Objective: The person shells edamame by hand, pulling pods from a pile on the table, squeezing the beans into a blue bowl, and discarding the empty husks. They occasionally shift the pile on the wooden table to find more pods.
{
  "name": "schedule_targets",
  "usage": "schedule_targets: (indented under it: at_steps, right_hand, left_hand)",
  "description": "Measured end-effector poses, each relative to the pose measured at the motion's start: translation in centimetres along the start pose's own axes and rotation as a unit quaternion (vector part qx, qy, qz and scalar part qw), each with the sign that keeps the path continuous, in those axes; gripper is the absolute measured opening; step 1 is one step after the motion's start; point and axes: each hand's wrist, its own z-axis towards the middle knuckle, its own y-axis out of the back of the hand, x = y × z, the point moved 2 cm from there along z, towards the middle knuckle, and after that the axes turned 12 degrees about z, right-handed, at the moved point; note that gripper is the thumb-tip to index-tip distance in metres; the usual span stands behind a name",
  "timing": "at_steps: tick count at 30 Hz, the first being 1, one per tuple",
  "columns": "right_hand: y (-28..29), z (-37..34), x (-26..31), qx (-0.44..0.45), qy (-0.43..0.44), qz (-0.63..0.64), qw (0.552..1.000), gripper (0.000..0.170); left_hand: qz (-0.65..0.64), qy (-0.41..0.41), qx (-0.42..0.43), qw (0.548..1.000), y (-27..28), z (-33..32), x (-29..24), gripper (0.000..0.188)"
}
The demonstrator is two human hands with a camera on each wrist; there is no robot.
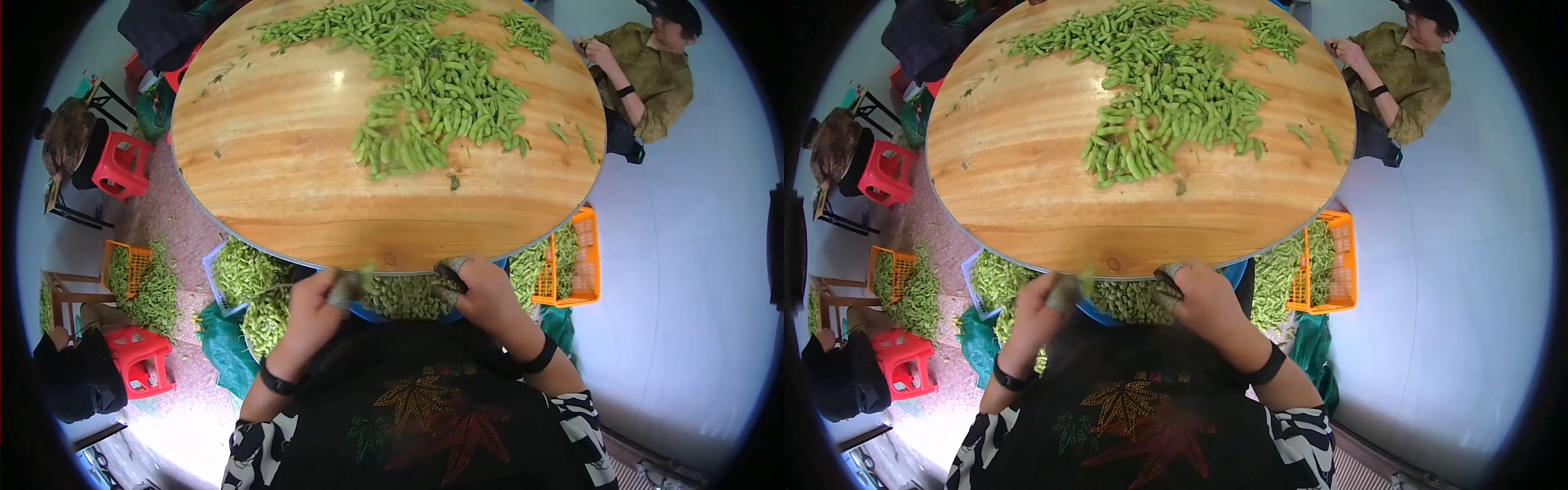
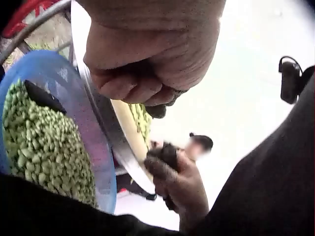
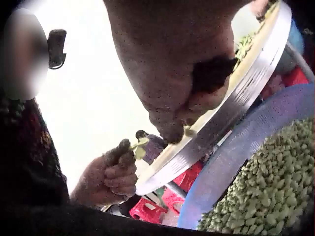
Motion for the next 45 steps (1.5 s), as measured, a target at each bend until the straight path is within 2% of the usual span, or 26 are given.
schedule_targets:
  at_steps: [1, 2, 4, 6, 8, 10, 11, 13, 15, 17, 19, 20, 21, 23, 25, 27, 30, 33, 35, 36, 37, 38, 39, 41, 43, 45]
  right_hand:
    - [0.2, 0.2, 0.0, 0.059, -0.018, -0.014, 0.998, 0.023]
    - [0.2, 0.8, -0.7, 0.061, -0.016, -0.013, 0.998, 0.023]
    - [0.3, 3.0, -3.3, -0.083, -0.035, -0.015, 0.996, 0.024]
    - [0.9, 6.2, -4.2, -0.182, 0.005, -0.107, 0.977, 0.017]
    - [0.7, 8.3, -5.6, -0.181, -0.006, -0.127, 0.975, 0.017]
    - [0.8, 8.8, -6.1, -0.182, -0.016, -0.149, 0.972, 0.017]
    - [0.8, 8.2, -6.2, -0.146, -0.009, -0.162, 0.976, 0.017]
    - [0.9, 6.1, -6.2, -0.109, -0.005, -0.175, 0.978, 0.017]
    - [1.8, 3.1, -5.9, -0.163, -0.016, -0.153, 0.975, 0.016]
    - [3.7, 0.0, -6.3, -0.171, -0.074, -0.160, 0.969, 0.017]
    - [5.7, -3.1, -6.4, -0.221, -0.069, -0.158, 0.960, 0.022]
    - [6.6, -4.5, -6.5, -0.233, -0.082, -0.173, 0.953, 0.023]
    - [7.3, -5.7, -6.6, -0.246, -0.095, -0.189, 0.946, 0.023]
    - [7.9, -8.3, -8.0, -0.254, -0.118, -0.209, 0.937, 0.023]
    - [7.7, -9.8, -9.0, -0.264, -0.141, -0.228, 0.927, 0.024]
    - [7.7, -10.5, -9.5, -0.307, -0.200, -0.189, 0.911, 0.026]
    - [6.8, -9.2, -8.3, -0.301, -0.178, -0.079, 0.934, 0.030]
    - [5.2, -6.4, -5.3, -0.243, -0.144, 0.054, 0.958, 0.036]
    - [3.9, -3.9, -3.7, -0.187, -0.054, 0.039, 0.980, 0.037]
    - [3.6, -2.9, -3.0, -0.189, -0.055, 0.039, 0.980, 0.037]
    - [3.1, -1.8, -2.5, -0.140, -0.066, 0.109, 0.982, 0.041]
    - [2.7, -0.8, -2.1, -0.090, -0.076, 0.177, 0.977, 0.044]
    - [2.4, 0.0, -1.7, -0.090, -0.077, 0.178, 0.977, 0.044]
    - [1.6, 1.3, -1.1, -0.012, -0.082, 0.237, 0.968, 0.045]
    - [1.1, 1.9, -0.3, 0.014, -0.094, 0.269, 0.958, 0.046]
    - [0.5, 1.9, 0.3, 0.068, -0.189, 0.378, 0.904, 0.046]
  left_hand:
    - [0.003, 0.047, -0.045, 0.998, 1.5, -0.5, 0.3, 0.013]
    - [0.014, 0.083, -0.088, 0.993, 2.9, -1.0, 1.5, 0.012]
    - [0.140, 0.063, -0.174, 0.973, 5.9, -1.9, 3.2, 0.015]
    - [0.280, 0.089, -0.205, 0.933, 8.4, -2.7, 6.7, 0.015]
    - [0.359, 0.112, -0.211, 0.902, 9.8, -3.2, 7.7, 0.015]
    - [0.528, 0.148, -0.254, 0.797, 10.7, -3.0, 7.1, 0.015]
    - [0.528, 0.149, -0.255, 0.796, 10.7, -2.6, 6.5, 0.015]
    - [0.501, 0.007, -0.344, 0.794, 9.8, -0.7, 3.7, 0.017]
    - [0.446, -0.107, -0.309, 0.833, 7.3, 2.6, 0.6, 0.012]
    - [0.424, -0.200, -0.215, 0.857, 4.3, 6.2, -1.7, 0.022]
    - [0.396, -0.300, -0.129, 0.859, 1.4, 9.7, -4.9, 0.034]
    - [0.418, -0.344, -0.132, 0.830, 0.2, 11.2, -6.0, 0.037]
    - [0.418, -0.344, -0.135, 0.830, -0.8, 12.8, -6.6, 0.037]
    - [0.469, -0.398, -0.125, 0.778, -2.5, 15.0, -6.7, 0.038]
    - [0.507, -0.380, -0.094, 0.768, -3.2, 16.2, -5.9, 0.033]
    - [0.544, -0.360, -0.061, 0.756, -3.5, 16.6, -5.7, 0.028]
    - [0.551, -0.342, -0.054, 0.760, -3.1, 16.0, -6.2, 0.023]
    - [0.491, -0.371, -0.130, 0.777, -2.7, 14.6, -7.0, 0.021]
    - [0.444, -0.325, -0.154, 0.821, -2.5, 13.3, -7.2, 0.018]
    - [0.445, -0.326, -0.153, 0.820, -2.5, 12.4, -7.4, 0.018]
    - [0.334, -0.211, -0.069, 0.916, -2.5, 11.6, -7.2, 0.018]
    - [0.210, -0.087, 0.018, 0.974, -2.6, 10.8, -6.7, 0.018]
    - [0.211, -0.086, 0.019, 0.974, -2.8, 10.0, -6.3, 0.018]
    - [-0.083, 0.025, 0.143, 0.986, -3.7, 8.6, -4.7, 0.020]
    - [-0.134, 0.016, 0.173, 0.976, -4.0, 7.6, -3.7, 0.024]
    - [-0.214, 0.056, 0.194, 0.956, -4.3, 6.8, -3.5, 0.025]
